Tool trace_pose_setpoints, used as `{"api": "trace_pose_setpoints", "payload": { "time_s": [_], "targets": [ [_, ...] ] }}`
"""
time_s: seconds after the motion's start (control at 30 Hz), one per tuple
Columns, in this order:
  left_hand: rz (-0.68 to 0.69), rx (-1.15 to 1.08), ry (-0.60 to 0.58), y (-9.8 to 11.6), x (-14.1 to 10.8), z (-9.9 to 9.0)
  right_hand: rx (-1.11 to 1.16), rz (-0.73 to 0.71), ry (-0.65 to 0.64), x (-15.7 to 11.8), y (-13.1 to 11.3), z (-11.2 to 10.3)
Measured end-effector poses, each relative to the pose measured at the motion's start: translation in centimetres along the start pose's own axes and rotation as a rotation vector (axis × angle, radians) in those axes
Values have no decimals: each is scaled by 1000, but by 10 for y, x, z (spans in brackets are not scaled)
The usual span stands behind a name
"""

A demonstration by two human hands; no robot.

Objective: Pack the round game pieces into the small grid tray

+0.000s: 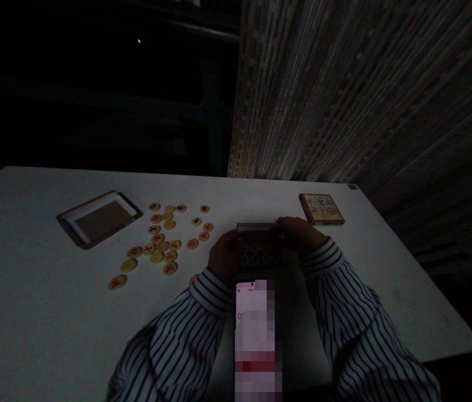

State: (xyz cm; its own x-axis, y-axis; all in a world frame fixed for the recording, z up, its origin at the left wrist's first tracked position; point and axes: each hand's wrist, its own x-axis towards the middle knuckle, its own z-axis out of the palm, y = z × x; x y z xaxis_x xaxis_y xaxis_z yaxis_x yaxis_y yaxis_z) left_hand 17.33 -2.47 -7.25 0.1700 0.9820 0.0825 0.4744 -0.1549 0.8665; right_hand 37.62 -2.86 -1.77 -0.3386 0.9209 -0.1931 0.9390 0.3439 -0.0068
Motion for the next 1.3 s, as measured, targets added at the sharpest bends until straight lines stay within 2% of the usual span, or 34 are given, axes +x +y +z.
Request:
{"api": "trace_pose_setpoints", "payload": {
  "time_s": [0.37, 0.63, 0.83, 0.97, 1.17, 1.3],
  "targets": [
    [12, -4, -5, 0, 0, 0, 39, 9, 64, -2, 2, 0],
    [19, -46, 8, 0, 0, 1, -19, 92, 178, -11, 0, -20],
    [18, -80, 24, 1, -2, -1, 53, 109, 342, -19, -9, -28],
    [-10, -138, -4, -3, -12, -7, 186, 91, 443, -29, -12, -15],
    [-74, -265, -117, -9, -34, -19, 333, 126, 469, -55, -19, 29],
    [-70, -293, -146, -10, -44, -21, 392, 185, 482, -66, -31, 51]
  ]
}}
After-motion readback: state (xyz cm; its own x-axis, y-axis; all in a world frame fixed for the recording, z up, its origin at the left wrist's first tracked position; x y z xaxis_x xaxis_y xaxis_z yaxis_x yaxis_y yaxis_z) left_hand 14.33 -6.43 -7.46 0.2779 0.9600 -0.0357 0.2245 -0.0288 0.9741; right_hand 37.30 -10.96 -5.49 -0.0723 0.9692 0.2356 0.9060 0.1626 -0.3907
